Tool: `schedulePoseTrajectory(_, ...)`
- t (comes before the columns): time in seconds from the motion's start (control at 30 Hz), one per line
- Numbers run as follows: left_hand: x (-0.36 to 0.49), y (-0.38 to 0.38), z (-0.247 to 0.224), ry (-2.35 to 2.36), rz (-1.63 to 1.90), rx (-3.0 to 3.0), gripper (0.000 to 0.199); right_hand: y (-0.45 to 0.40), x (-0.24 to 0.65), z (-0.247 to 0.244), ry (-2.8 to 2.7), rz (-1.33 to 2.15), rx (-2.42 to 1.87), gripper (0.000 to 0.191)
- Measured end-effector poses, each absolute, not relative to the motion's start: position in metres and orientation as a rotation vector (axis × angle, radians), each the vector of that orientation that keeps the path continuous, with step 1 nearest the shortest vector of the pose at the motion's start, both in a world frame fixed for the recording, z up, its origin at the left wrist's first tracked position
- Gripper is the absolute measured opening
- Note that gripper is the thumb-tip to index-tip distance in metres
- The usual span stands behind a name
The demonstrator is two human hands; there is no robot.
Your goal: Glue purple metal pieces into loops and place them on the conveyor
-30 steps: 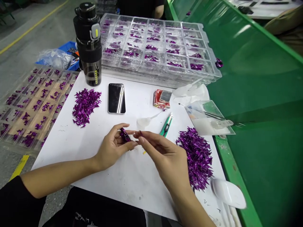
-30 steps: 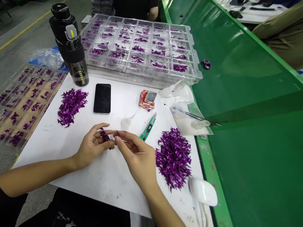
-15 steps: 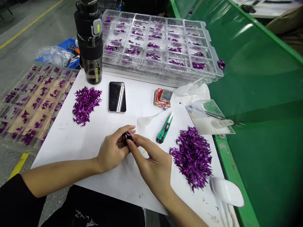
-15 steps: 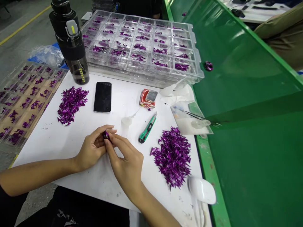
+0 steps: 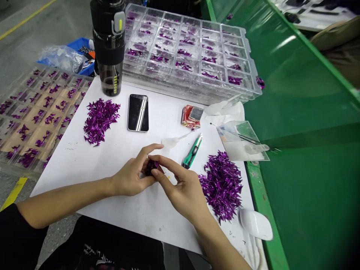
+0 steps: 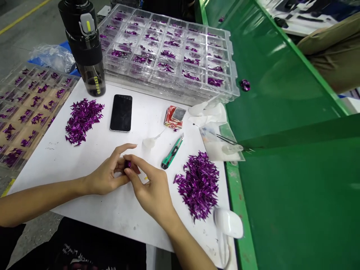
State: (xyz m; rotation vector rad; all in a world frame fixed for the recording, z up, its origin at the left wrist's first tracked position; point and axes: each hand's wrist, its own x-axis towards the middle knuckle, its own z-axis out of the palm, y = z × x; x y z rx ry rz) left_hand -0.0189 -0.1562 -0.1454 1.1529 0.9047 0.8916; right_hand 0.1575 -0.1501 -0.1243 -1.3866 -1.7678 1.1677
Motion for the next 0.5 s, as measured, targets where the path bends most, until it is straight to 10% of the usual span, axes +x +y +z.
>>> schedulePoseTrajectory(0.3,-0.012,-0.158,-0.142,0.963,0.884,1.045,0.066,-0.139,0.163,-0.125,-1.827,1.159,-1.331,0.036)
schedulePoseTrajectory(0.5,-0.011,-0.162,-0.144,1.066,0.880,1.265,0.036,-0.140,0.146,-0.122,-1.779,0.473,-1.393,0.037)
